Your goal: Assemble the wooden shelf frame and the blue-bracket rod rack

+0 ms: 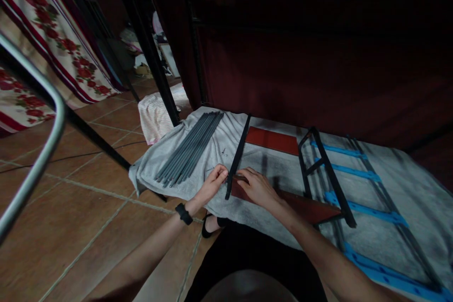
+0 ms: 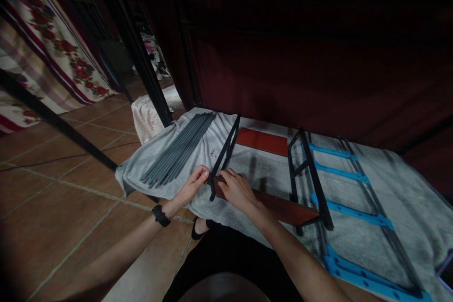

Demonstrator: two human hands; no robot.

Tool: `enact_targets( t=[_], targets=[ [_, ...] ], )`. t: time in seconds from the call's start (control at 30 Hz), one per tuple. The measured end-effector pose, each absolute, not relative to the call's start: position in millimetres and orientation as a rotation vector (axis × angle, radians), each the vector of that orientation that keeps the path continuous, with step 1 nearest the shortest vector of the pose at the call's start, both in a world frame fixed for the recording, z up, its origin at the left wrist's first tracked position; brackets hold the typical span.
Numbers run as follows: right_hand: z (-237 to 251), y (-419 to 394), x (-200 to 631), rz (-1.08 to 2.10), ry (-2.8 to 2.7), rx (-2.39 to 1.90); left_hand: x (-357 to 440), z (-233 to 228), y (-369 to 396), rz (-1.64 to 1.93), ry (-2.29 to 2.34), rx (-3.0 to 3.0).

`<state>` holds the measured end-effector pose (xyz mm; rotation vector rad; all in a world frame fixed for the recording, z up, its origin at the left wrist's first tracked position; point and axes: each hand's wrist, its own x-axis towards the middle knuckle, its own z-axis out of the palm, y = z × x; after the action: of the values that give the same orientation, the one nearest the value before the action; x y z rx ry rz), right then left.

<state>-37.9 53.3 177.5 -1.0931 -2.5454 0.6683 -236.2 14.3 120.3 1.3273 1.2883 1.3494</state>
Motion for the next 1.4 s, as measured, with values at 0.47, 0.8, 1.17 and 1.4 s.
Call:
enact_targets(
  t=[0.47, 0.8, 1.17, 1.4],
  targets=[
    [186, 73, -60, 0.686, -2.886, -0.936, -221, 34, -6, 1.080, 1.817, 1.317],
    [187, 85, -49, 0.756, -2.754, -0.871, -221, 30, 7, 1.127, 1.612, 0.908],
    [183, 87, -47, 0.758, -2.722, -0.869, -216, 36, -5, 1.382, 1.341, 0.679],
    [184, 86, -46, 0.756, -2.710, -0.859, -213, 41, -6, 1.323, 1.394, 0.667]
  ],
)
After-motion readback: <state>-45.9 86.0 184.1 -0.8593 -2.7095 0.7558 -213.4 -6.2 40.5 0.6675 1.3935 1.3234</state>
